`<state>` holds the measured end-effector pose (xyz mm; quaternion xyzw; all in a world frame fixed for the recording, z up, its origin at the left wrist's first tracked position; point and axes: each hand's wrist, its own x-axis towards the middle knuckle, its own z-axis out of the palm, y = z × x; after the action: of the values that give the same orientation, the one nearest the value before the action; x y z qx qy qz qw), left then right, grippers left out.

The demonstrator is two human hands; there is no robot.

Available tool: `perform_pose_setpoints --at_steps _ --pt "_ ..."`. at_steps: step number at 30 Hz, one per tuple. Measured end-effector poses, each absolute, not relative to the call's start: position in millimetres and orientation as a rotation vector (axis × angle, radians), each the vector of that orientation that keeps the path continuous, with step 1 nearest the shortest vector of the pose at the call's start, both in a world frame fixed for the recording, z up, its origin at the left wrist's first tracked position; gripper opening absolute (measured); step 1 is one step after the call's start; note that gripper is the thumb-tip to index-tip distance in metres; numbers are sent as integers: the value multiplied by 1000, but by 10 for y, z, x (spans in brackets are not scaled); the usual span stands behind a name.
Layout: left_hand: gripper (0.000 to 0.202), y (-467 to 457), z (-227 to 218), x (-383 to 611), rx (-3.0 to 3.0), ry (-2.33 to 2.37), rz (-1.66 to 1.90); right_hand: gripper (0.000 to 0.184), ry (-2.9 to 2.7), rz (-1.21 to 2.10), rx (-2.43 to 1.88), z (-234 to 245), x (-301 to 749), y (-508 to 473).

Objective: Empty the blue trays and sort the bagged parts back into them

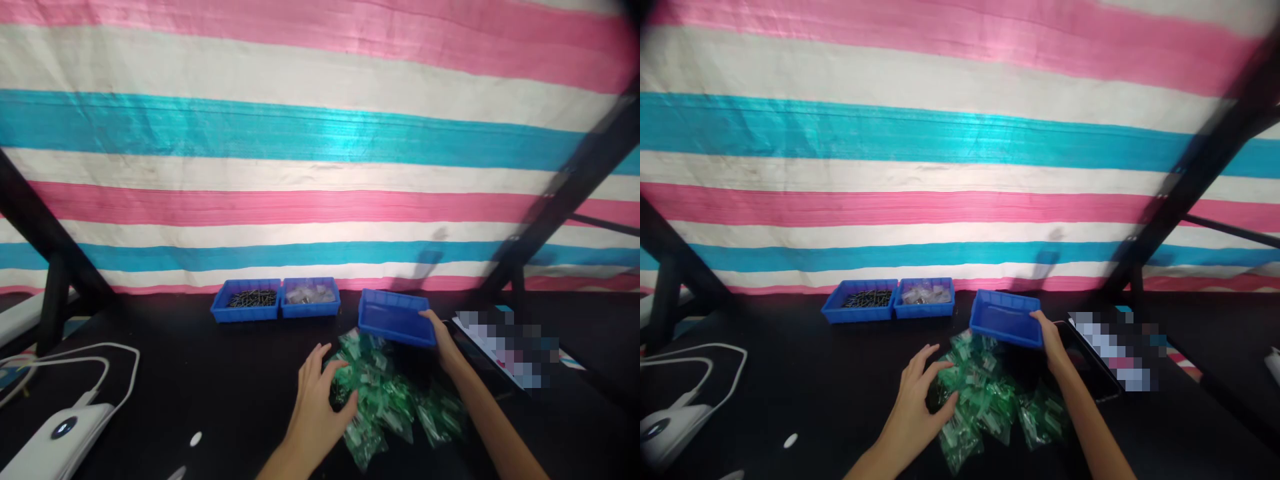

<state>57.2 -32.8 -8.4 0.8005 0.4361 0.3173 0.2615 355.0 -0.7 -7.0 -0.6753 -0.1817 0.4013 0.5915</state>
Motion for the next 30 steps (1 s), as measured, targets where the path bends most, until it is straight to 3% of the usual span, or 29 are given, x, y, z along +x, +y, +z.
perform_pose_setpoints --at_steps 6,11,24,30 --pt "31 -295 -91 572 2182 1210 879 64 -556 999 -1402 -98 3469 54" --pt "31 -303 -77 580 2196 1205 885 85 -703 868 -1311 -232 3366 151" --pt "30 -338 -76 582 2139 1200 855 38 -645 872 -1262 -300 3434 152" --pt "31 -446 -47 657 2134 1142 807 41 -700 880 -1271 -278 3352 155"
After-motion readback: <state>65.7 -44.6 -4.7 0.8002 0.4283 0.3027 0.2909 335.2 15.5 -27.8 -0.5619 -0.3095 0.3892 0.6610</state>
